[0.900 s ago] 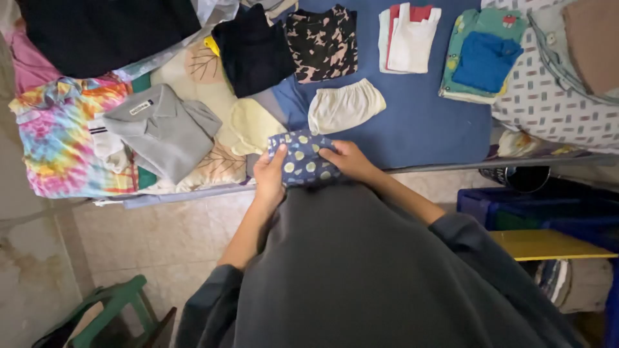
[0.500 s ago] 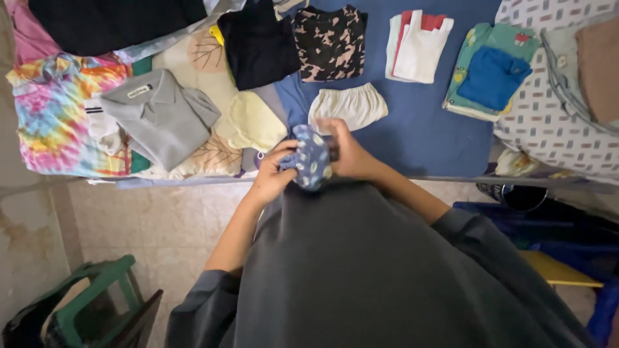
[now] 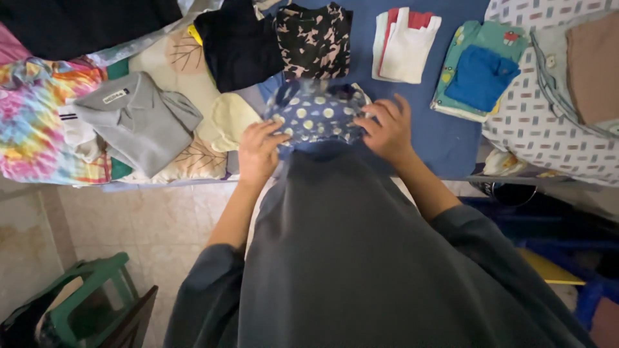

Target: Folding various items of clothing on a bed and placing them into a plastic storage drawer.

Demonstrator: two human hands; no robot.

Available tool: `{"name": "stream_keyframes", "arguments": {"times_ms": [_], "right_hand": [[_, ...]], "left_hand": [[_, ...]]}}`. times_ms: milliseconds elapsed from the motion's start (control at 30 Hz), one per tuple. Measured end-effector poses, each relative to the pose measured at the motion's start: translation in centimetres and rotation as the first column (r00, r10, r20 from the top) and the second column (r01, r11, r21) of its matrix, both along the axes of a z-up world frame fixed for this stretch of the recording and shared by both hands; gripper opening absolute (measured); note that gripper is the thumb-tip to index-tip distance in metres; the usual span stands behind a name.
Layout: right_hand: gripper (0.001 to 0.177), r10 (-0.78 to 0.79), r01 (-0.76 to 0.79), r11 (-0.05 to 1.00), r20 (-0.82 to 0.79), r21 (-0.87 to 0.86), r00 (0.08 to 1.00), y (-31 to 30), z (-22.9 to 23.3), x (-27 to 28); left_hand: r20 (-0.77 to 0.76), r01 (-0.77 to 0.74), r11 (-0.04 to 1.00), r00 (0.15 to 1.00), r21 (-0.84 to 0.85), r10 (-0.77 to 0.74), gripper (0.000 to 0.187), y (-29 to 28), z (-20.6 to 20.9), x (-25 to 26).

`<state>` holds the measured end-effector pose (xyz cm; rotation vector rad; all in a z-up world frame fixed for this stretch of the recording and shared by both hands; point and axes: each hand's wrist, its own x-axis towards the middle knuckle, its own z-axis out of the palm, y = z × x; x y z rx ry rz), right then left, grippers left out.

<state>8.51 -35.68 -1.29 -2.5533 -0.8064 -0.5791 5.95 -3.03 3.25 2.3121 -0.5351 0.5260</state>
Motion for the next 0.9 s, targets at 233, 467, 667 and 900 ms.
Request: {"name": "stream_keyframes", "arguments": {"times_ms": [233,467,667,900], "right_hand": [[0.025,-0.003,-0.126,0.984,-0.711,-0.129,0.703,-1.8,-13.3,-2.3],[0.036,-0.156,0.595,0.756,-0.808,0.273,0.569,-2.4,-26.5,0.7],[0.040,0.010,0.864,0.485,-0.987,-0.137,-0.162,0.6,-21.0,1.7],[0.029,0.329,0.981,0.078,-0.933,0.180,0.145,0.9,-17.7,3.1]], "left_hand": [[-0.320,0.097,0.989,0.946,0.114,-0.056,0.031,-0.1,-18.6,-2.5],[-0.756,-0.445,0.893,0.606,-0.065,0.247,0.031,-1.5,-24.8,2.7],[-0.856,-0.538,0.829,0.348,0.151,0.382,0.053,-1.8,-26.8,4.6],[-0.933,-0.818,0.565,0.280,-0.109,0.226,0.020,-1.4,-30.7,3.5]]}}
